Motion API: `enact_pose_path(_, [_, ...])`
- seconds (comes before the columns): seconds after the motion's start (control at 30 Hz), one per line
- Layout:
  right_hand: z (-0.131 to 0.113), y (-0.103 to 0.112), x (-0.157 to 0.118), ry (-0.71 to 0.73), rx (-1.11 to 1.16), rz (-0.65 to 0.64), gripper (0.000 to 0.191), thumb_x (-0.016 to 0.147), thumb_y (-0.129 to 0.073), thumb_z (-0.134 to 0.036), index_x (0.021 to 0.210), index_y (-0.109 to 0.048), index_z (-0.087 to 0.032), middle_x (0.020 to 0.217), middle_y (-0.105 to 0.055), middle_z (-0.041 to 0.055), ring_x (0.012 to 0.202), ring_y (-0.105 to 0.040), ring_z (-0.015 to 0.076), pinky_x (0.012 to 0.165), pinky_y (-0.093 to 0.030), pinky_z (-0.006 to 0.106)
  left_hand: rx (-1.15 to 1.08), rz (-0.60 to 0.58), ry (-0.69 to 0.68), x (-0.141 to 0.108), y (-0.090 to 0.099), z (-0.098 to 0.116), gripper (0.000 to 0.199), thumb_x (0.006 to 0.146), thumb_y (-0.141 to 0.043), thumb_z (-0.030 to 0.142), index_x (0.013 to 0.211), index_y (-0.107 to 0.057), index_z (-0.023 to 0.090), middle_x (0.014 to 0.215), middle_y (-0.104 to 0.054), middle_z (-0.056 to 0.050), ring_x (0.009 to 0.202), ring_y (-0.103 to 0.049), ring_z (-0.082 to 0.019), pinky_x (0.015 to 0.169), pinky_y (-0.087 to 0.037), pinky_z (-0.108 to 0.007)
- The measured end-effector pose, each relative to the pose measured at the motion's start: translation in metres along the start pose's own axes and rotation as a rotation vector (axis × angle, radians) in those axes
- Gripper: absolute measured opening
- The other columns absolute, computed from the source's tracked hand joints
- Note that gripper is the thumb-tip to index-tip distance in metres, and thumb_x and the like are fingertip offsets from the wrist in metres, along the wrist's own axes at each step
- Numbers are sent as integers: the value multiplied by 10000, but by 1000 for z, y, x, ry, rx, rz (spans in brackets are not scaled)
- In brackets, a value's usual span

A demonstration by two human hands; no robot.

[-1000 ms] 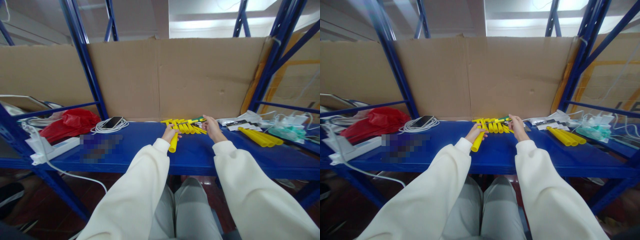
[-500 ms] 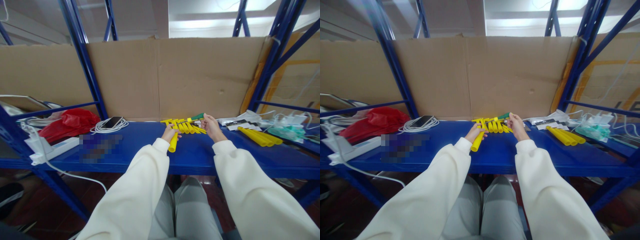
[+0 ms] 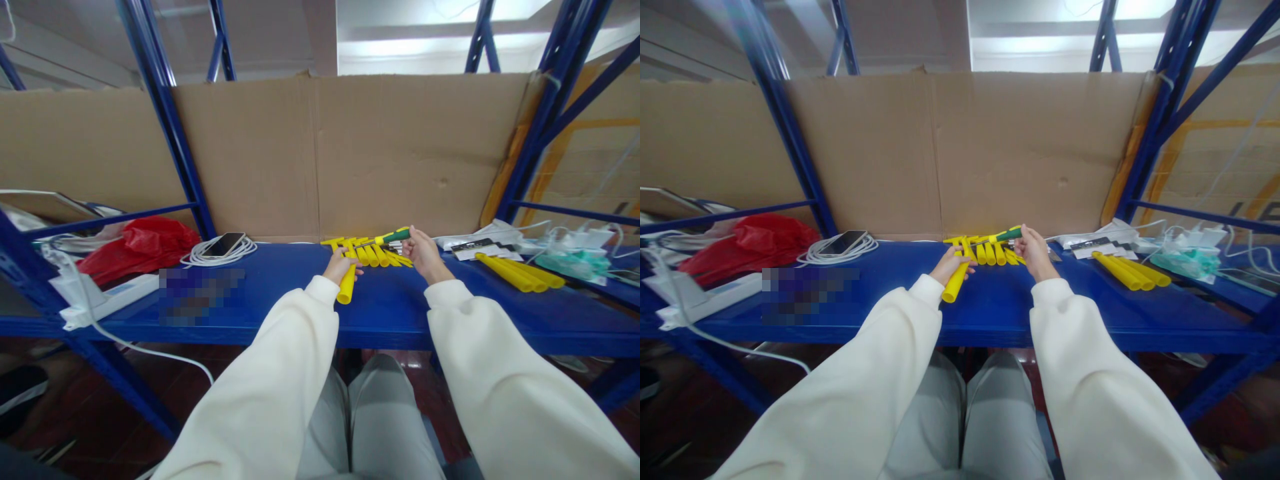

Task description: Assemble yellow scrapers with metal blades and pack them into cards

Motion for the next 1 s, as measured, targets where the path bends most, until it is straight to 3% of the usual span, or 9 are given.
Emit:
enact_pose_path(0.1, [-1,-7,-2,-19,45,-49,390,768,-866,-443,740,-547,-219,490,-540,-55,421,-491,73,394,-394,155,-10,5,6,1,1,-1,642,911,-554,85,1506,-360,227,1037,-747,-99,518,-641,-106,464,-460,-194])
enact_pose_path(0.2, [-3,-8,-2,12,41,-57,453,740,-884,-461,695,-502,-222,450,-473,-82,392,-435,60,378,-367,149,-17,10,7,2,2,-1,635,915,-542,78,1505,-358,219,1024,-746,-101,513,-636,-103,450,-450,-185])
enact_pose_path(0.37, [-2,5,3,57,-13,65,563,666,-905,-549,676,-438,-234,443,-471,-92,363,-421,59,343,-331,157,-6,9,-1,2,2,-1,647,890,-563,76,1495,-377,210,1046,-756,-127,567,-675,-137,464,-476,-206])
enact_pose_path(0.53, [2,11,3,37,-58,95,544,671,-891,-578,714,-467,-241,425,-436,-108,338,-397,61,321,-299,156,6,17,4,2,2,-2,629,908,-567,81,1497,-394,222,1078,-756,-129,596,-677,-137,485,-483,-214])
enact_pose_path(0.67, [1,6,0,5,-55,58,475,730,-863,-554,719,-524,-223,426,-437,-92,347,-405,58,327,-296,149,-13,21,10,1,2,-1,625,911,-570,80,1491,-391,227,1048,-757,-111,542,-645,-114,468,-469,-204])
enact_pose_path(0.83, [-3,-8,-5,-29,45,-33,345,776,-863,-392,756,-568,-215,519,-552,-58,454,-525,68,419,-412,137,-40,18,13,0,3,0,655,905,-560,72,1509,-356,220,1004,-749,-93,479,-615,-96,446,-447,-191])
enact_pose_path(1.0, [0,-6,-3,-17,29,-34,449,736,-887,-433,694,-492,-224,475,-489,-77,414,-453,66,388,-381,150,-30,15,11,-1,2,0,669,891,-547,52,1514,-350,199,985,-751,-103,468,-606,-101,449,-454,-203])
Point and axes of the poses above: each hand's wrist, its own x-axis towards the middle knuckle, its own y-axis out of the back of the hand, z = x × y, the point moved 10 cm from there along x, towards the middle knuckle
